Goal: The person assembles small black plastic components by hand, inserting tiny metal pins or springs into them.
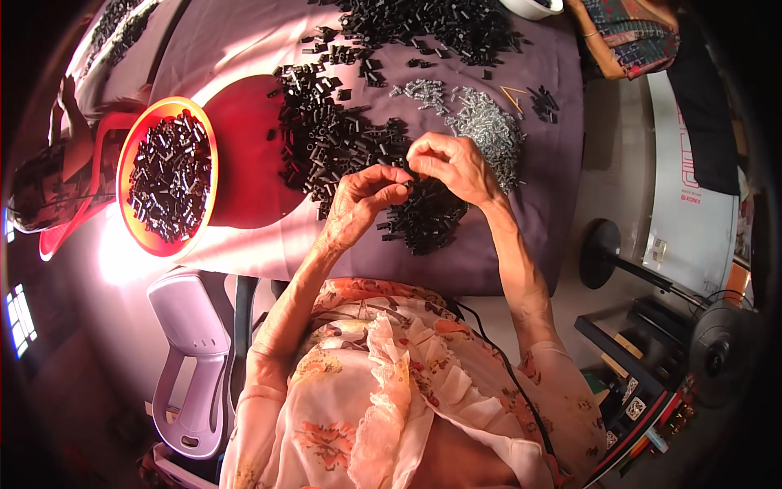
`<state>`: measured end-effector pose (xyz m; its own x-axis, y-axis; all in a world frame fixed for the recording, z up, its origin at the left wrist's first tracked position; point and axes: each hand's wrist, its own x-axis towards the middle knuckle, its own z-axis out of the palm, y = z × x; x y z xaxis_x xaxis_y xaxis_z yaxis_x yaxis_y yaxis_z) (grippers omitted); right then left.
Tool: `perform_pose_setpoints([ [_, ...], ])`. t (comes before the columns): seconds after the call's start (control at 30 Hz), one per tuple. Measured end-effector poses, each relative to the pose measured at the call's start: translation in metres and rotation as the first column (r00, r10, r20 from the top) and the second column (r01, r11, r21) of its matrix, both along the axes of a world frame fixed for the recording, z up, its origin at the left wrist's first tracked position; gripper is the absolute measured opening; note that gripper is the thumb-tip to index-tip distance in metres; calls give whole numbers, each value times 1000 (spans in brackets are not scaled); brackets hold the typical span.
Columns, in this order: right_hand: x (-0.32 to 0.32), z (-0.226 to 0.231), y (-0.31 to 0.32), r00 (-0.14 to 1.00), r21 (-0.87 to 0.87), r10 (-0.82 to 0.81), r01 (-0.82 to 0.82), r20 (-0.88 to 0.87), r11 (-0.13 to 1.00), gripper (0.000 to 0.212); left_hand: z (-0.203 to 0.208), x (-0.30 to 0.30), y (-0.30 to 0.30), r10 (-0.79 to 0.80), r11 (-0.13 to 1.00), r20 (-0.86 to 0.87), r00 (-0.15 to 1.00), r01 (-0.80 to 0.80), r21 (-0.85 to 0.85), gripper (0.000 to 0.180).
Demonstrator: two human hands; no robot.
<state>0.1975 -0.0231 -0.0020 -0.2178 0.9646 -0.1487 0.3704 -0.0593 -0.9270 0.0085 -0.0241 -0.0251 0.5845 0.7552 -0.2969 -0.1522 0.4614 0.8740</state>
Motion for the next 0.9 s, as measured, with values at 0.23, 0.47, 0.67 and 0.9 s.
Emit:
perform_pose_setpoints([
  [0.23,-2,-47,41,817,419,46,-343,575,841,15,-3,-2,-2,1,998,12,1000,-1,-65,12],
  [0.47,-3,-40,67,900,440,-117,-89,419,893,13,-7,-8,2,8,997,-69,998,-13,-79,13],
  [0.67,-7,-42,69,882,452,-165,-60,442,890,10,-7,-6,2,40,997,-12,999,-40,-66,14],
  [0.9,-31,-50,79,765,519,-135,-286,630,805,6,1,-7,7,137,987,33,990,-134,-89,12],
])
